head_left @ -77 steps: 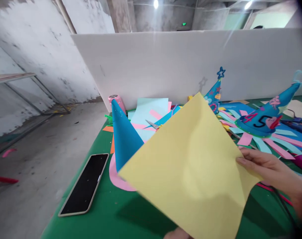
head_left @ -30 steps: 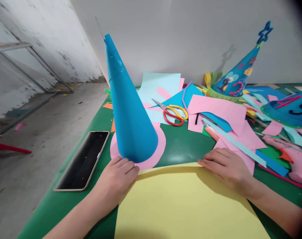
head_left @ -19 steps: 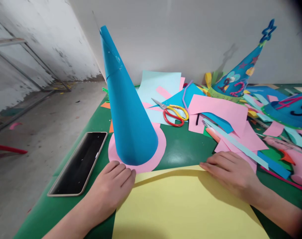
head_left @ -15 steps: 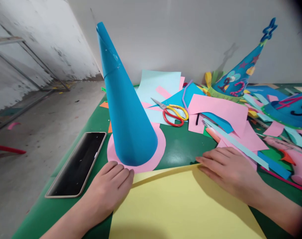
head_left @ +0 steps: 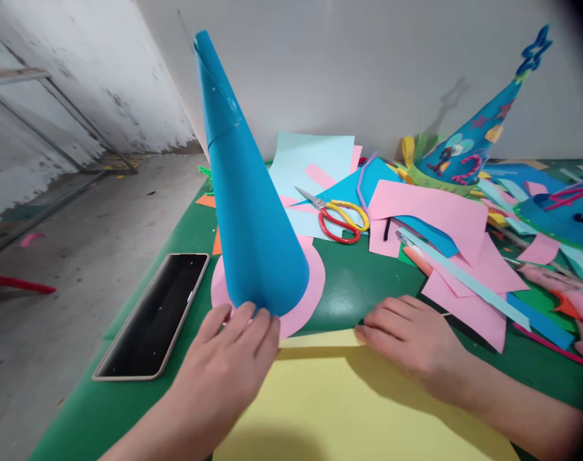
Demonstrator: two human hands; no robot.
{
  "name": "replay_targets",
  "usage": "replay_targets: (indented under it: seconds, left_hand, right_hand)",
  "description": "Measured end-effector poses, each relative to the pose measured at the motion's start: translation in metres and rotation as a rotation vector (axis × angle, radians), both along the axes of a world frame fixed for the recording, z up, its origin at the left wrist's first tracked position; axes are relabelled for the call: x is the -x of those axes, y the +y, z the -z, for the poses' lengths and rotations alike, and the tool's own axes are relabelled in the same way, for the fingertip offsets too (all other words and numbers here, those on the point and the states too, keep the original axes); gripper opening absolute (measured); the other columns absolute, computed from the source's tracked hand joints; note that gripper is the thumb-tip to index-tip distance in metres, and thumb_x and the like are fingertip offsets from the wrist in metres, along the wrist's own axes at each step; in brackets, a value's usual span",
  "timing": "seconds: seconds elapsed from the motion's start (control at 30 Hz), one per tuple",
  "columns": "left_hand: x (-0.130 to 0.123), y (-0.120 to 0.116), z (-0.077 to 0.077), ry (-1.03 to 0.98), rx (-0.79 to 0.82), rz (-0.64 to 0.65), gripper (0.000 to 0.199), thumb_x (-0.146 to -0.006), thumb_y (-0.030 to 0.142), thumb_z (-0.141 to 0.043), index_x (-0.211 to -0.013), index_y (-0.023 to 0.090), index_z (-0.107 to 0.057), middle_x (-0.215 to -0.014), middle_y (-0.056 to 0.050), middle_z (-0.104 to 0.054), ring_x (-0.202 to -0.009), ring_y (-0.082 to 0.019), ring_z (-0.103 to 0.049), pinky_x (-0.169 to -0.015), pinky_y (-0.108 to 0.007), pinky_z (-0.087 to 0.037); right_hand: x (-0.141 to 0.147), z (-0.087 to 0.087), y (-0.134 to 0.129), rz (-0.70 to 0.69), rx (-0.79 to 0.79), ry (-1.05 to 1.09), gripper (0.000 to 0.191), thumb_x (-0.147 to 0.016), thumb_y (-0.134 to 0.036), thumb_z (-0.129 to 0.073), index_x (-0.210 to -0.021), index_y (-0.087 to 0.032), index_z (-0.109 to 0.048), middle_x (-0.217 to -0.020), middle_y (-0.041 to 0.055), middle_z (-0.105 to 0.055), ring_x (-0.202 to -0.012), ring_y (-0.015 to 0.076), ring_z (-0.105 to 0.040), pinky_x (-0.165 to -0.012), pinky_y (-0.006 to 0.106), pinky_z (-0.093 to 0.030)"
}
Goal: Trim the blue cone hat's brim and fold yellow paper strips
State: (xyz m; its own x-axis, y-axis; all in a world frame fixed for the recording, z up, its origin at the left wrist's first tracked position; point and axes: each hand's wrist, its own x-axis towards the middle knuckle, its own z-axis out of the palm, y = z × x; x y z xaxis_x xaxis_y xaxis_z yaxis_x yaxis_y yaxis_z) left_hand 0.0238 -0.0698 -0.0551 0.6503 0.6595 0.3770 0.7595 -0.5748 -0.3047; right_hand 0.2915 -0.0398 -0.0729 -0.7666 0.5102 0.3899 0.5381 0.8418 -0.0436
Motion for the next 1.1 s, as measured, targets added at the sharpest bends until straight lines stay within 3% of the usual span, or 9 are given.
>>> replay_targets:
  seconds: [0.2,0.37,0.5,0.73,0.93,1.1]
  left_hand:
    - [-0.04,-0.004,0.009,-0.011,-0.012,0.125,0.026,-0.078,0.006,-0.04,-0.086,0.008,-0.065,-0.078,-0.011,-0.067,-0.073,-0.024,-0.059,-0.067,-0.04,-0.044]
    - [-0.04,-0.009,0.026,-0.038,-0.029,0.15,0.024,-0.073,0.003,-0.045,-0.089,0.003,-0.063,-0.078,-0.014,-0.067,-0.073,-0.026,-0.061,-0.067,-0.042,-0.048]
    - [-0.035,-0.009,0.03,-0.054,-0.025,0.142,0.02,-0.073,0.003,-0.048,-0.086,0.003,-0.063,-0.073,-0.014,-0.065,-0.069,-0.025,-0.06,-0.063,-0.042,-0.05]
    - [-0.033,-0.003,0.026,-0.075,0.004,0.11,0.018,-0.073,0.003,-0.048,-0.08,0.008,-0.064,-0.068,-0.009,-0.063,-0.064,-0.021,-0.057,-0.06,-0.039,-0.048]
    - [-0.034,0.006,0.011,-0.108,0.191,0.085,0.022,-0.07,0.001,-0.043,-0.074,0.011,-0.062,-0.062,-0.007,-0.06,-0.056,-0.018,-0.054,-0.051,-0.033,-0.045]
    - [-0.038,0.012,0.011,-0.09,0.281,0.03,0.013,-0.072,0.007,-0.049,-0.072,0.015,-0.059,-0.062,-0.004,-0.059,-0.053,-0.018,-0.053,-0.048,-0.033,-0.044]
  right_hand:
    - [0.001,0.003,-0.004,0.003,-0.015,-0.038,0.012,-0.083,-0.013,-0.048,-0.088,-0.015,-0.059,-0.078,0.0036,-0.063,-0.075,0.0161,-0.052,-0.062,0.031,-0.032]
    - [-0.003,0.007,-0.007,0.014,-0.04,0.013,0.016,-0.084,-0.011,-0.046,-0.091,-0.014,-0.06,-0.078,0.0035,-0.063,-0.074,0.0159,-0.052,-0.059,0.031,-0.032]
    - [-0.013,0.011,-0.007,0.076,-0.034,0.008,0.016,-0.082,-0.01,-0.048,-0.092,-0.015,-0.06,-0.08,0.0043,-0.063,-0.076,0.0166,-0.053,-0.062,0.031,-0.033]
    - [-0.032,0.004,0.002,0.185,0.112,-0.1,0.015,-0.085,-0.017,-0.044,-0.091,-0.021,-0.058,-0.079,0.0027,-0.062,-0.069,0.0168,-0.052,-0.058,0.031,-0.032]
    - [-0.039,-0.006,0.015,0.165,0.144,-0.195,0.018,-0.087,-0.017,-0.041,-0.09,-0.021,-0.058,-0.083,0.0036,-0.063,-0.074,0.0171,-0.054,-0.058,0.031,-0.032]
    - [-0.04,-0.006,0.019,0.165,0.167,-0.213,0.019,-0.088,-0.021,-0.039,-0.088,-0.021,-0.058,-0.079,0.0023,-0.062,-0.072,0.0165,-0.055,-0.057,0.031,-0.032]
